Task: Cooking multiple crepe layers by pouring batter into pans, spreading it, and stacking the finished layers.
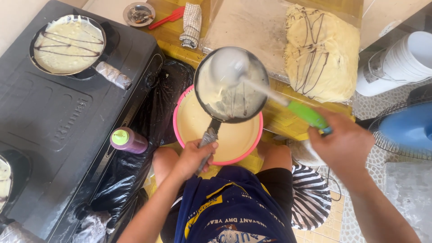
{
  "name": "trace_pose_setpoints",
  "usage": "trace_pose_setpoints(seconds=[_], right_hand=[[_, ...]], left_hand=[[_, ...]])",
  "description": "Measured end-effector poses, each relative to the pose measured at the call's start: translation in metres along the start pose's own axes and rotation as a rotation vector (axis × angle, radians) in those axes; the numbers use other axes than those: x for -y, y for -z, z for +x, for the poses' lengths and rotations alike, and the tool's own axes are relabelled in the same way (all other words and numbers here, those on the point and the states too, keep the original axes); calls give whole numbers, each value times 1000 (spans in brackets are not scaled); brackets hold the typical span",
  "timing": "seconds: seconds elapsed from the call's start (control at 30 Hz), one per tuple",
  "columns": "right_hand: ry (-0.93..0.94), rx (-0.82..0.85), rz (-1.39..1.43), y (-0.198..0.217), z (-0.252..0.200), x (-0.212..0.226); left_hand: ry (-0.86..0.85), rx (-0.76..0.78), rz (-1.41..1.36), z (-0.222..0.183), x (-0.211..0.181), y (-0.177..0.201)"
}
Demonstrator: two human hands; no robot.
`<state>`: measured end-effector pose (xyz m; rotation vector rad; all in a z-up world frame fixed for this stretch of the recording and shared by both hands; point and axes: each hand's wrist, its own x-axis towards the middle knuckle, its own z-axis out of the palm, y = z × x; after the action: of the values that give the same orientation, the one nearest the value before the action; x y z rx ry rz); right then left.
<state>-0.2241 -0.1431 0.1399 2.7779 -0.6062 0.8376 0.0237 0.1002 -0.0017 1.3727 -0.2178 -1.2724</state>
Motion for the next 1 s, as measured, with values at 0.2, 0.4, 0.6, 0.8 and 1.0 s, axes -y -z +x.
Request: trace_pose_setpoints(seconds=[0.2,0.4,0.6,0.8,1.0], right_hand=[[-1008,556,311,-9,20,-15],[-770,821,-119,-109,-67,-31],[-484,1006,-137,-165,-102,7],[-181,1014,-279,-154,-89,52],[-219,1070,-202,-175,-103,53]], left_hand=[[122,-93,193,-10,-35,23],[86,-332,606,-1,-26,60],[-43,-525,1364,7,-4,75],[-741,-886,1887,16,38,79],[-876,-981,1913,16,41,66]])
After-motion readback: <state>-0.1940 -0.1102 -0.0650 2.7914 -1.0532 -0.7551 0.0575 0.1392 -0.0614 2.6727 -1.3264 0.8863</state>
